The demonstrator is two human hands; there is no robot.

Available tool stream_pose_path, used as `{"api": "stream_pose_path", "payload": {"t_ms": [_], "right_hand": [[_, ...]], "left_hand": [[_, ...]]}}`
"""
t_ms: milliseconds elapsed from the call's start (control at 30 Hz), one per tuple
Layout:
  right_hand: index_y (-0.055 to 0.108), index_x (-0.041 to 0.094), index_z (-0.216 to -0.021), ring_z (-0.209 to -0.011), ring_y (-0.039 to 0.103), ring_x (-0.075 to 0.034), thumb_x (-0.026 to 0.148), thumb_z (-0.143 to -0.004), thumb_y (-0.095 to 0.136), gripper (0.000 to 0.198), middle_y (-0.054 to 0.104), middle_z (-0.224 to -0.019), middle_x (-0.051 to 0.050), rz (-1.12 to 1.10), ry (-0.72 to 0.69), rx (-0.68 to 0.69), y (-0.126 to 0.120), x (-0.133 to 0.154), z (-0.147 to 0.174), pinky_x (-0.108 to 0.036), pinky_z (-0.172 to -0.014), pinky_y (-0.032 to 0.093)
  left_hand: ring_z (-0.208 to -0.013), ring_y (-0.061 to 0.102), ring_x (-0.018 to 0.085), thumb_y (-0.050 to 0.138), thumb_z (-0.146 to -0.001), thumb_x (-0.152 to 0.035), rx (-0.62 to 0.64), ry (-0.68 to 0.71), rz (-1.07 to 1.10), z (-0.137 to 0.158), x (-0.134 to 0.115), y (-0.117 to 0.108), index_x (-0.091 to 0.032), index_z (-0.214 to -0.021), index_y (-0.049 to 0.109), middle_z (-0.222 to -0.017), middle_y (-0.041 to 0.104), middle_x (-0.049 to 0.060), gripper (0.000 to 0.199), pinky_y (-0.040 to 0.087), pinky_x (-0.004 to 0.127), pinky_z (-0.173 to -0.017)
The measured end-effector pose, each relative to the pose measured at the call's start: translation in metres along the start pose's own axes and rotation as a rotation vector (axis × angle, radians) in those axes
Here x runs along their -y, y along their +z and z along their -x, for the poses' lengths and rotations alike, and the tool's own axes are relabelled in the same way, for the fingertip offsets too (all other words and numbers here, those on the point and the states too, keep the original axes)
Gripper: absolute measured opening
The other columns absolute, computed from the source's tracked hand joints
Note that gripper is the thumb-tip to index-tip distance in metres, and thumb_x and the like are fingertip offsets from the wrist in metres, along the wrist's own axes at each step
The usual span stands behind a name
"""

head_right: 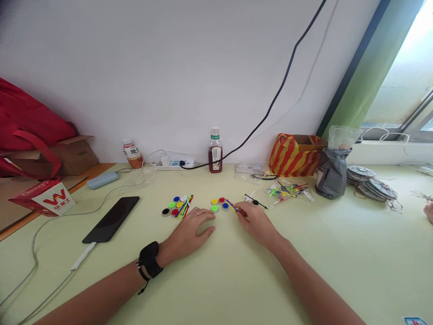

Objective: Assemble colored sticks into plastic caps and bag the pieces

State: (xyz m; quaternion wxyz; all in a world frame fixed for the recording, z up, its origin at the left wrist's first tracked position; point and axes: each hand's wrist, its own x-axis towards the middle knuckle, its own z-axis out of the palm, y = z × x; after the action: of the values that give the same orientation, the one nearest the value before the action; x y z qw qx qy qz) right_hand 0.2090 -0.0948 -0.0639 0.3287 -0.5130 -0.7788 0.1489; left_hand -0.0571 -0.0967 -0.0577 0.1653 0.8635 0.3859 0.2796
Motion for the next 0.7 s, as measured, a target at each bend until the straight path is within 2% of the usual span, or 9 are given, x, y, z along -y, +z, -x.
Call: {"api": "stream_pose_path", "payload": {"t_ms": [167,467,700], "right_hand": [[0.071,0.022,-0.11,-0.083,0.069,-0.022,0.018,-0.093,0.049,0.027,0.075,-0.095,-0.006,0.034,-0.036,0.036,0.002,0.001,0.001,-0.032,-0.072,0.051],[0.068,0.021,-0.11,-0.097,0.068,-0.025,0.014,-0.095,0.046,0.028,0.074,-0.108,-0.01,0.046,-0.024,0.088,0.002,0.003,-0.001,-0.036,-0.082,0.051],[0.069,0.021,-0.103,-0.081,0.065,-0.021,0.016,-0.093,0.049,0.023,0.072,-0.095,-0.007,-0.051,-0.01,0.162,-0.003,0.019,0.004,-0.034,-0.073,0.05]], "left_hand": [[-0.125,0.056,0.028,0.06,-0.097,-0.026,0.025,0.012,-0.009,0.001,0.003,0.001,-0.024,-0.128,0.065,-0.133,0.067,0.007,0.031,0.047,0.05,-0.109],[-0.125,0.055,0.028,0.059,-0.097,-0.025,0.024,0.021,0.014,0.002,0.005,0.002,-0.024,-0.13,0.062,-0.132,0.066,0.008,0.033,0.046,0.05,-0.11],[-0.127,0.054,0.028,0.059,-0.098,-0.024,0.013,0.019,0.039,0.002,0.004,0.001,-0.026,-0.138,0.056,-0.133,0.064,0.008,0.04,0.045,0.049,-0.11]]}}
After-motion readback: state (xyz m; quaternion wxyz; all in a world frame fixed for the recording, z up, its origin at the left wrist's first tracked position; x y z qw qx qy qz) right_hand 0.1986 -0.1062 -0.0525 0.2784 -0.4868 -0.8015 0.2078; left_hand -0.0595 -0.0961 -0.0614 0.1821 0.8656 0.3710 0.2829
